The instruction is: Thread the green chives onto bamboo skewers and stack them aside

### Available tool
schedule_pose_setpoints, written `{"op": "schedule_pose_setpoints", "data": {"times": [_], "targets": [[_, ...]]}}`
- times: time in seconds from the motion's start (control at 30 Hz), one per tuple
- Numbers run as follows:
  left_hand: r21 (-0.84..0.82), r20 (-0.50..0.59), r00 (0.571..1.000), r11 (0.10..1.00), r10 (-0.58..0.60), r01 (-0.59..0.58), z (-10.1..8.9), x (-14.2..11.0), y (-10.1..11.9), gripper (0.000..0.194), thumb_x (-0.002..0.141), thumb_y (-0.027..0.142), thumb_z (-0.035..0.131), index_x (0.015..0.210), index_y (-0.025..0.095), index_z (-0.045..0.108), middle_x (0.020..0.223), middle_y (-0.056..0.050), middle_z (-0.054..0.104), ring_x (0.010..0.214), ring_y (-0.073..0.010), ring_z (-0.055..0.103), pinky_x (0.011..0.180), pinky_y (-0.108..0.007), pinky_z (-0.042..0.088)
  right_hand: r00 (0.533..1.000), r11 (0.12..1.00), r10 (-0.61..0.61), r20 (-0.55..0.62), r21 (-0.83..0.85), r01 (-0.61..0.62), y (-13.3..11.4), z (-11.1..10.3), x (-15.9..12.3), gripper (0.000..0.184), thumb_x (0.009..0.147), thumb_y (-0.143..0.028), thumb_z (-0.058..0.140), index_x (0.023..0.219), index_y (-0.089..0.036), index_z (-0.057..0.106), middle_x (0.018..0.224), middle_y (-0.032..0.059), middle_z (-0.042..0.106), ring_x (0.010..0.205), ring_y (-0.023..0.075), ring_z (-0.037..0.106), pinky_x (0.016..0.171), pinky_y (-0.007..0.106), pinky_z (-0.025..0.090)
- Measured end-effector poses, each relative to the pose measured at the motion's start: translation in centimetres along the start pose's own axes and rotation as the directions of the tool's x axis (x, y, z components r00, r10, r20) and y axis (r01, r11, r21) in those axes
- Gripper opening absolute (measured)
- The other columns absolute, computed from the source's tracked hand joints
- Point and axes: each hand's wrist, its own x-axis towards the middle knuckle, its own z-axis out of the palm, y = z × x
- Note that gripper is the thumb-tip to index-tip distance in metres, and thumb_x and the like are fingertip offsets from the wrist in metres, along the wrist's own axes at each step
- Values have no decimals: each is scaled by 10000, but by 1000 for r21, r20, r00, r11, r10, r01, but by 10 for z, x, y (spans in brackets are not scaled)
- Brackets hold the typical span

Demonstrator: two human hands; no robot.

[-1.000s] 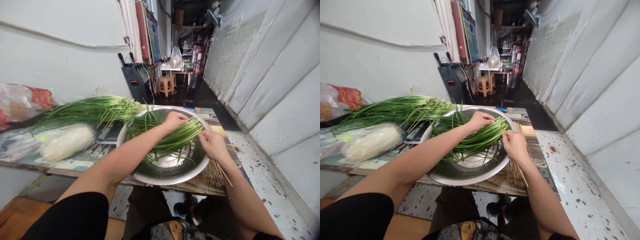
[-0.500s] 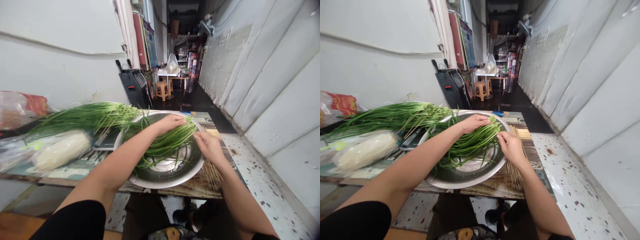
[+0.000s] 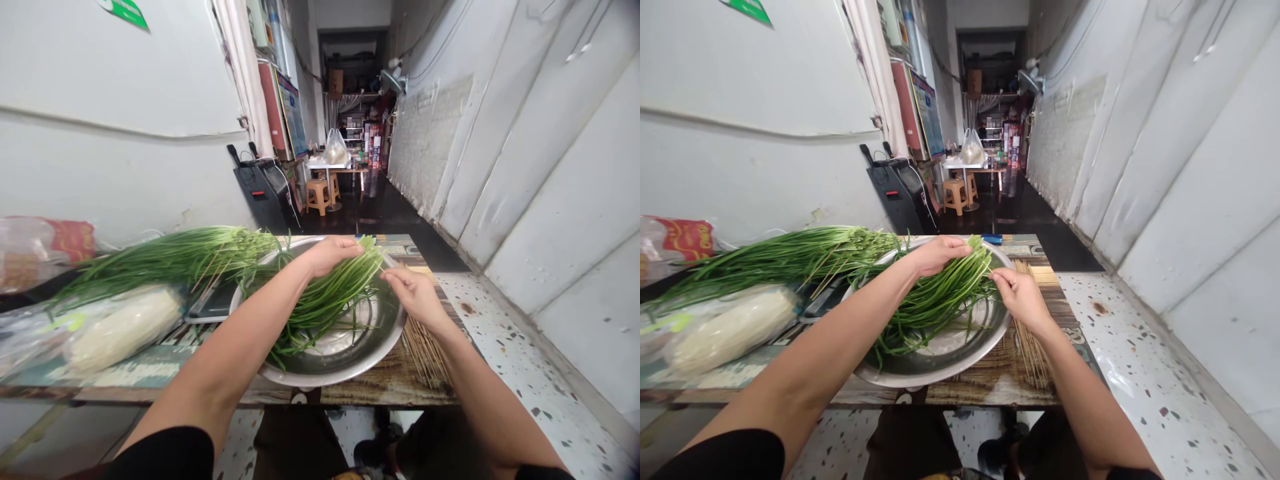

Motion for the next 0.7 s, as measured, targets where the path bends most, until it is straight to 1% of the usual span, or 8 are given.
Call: {"op": "schedule_pose_setpoints", "data": {"times": [0.23,0.3,0.37,0.43,0.5,0.6,0.63,0.7], "targets": [[35,96,995,999,-25,22,17,5,-1,302,671,364,732,802,95,692,735,-67,694,657,-143,611,714,-309,465,1000,1000,16,-18,-19,-16,-7,0,8,294,867,-336,444,726,-167,638,627,3,593,598,139,536,584,240,401],[88,75,997,996,-13,6,13,7,1,300,703,377,701,834,108,695,777,-72,701,682,-140,610,718,-293,454,1000,999,30,9,-11,-30,-5,-1,10,287,855,-341,454,708,-163,625,610,-4,572,583,131,523,572,236,392],[191,35,997,979,-73,65,2,8,1,332,748,419,642,912,136,698,831,-79,709,703,-143,613,703,-279,442,998,998,62,32,-7,-62,0,-3,9,266,837,-338,473,710,-161,626,609,-3,576,577,130,521,564,237,389],[337,-44,984,924,-174,179,-12,10,0,376,776,466,581,956,157,700,835,-83,714,715,-156,618,687,-272,432,994,994,107,30,6,-107,5,-3,4,261,824,-344,486,721,-158,638,604,-1,582,564,130,518,552,241,387],[535,-140,970,810,-197,241,-26,12,-3,359,751,462,589,864,148,722,748,-76,706,709,-169,614,678,-263,421,990,989,141,30,33,-142,9,-4,-2,265,816,-361,499,735,-158,650,583,-3,573,545,130,508,539,245,386],[775,-162,985,610,-62,166,-35,20,-9,247,678,371,650,698,137,724,635,-42,669,696,-165,592,674,-244,401,986,984,164,27,64,-166,8,-4,-7,257,802,-374,527,709,-164,641,558,-8,563,532,133,505,538,251,391],[802,-138,990,583,-32,130,-34,24,-11,223,672,349,649,696,140,724,636,-32,665,691,-159,586,672,-240,399,987,986,156,27,55,-157,7,-4,-7,251,802,-366,533,684,-167,630,572,-4,576,552,137,519,555,253,397],[792,-104,993,599,-54,116,-27,31,-19,202,687,319,626,707,142,721,641,-21,660,656,-146,571,648,-242,404,994,995,100,41,21,-101,1,-4,-5,248,811,-336,531,639,-174,604,618,5,605,612,143,551,607,257,409]]}}
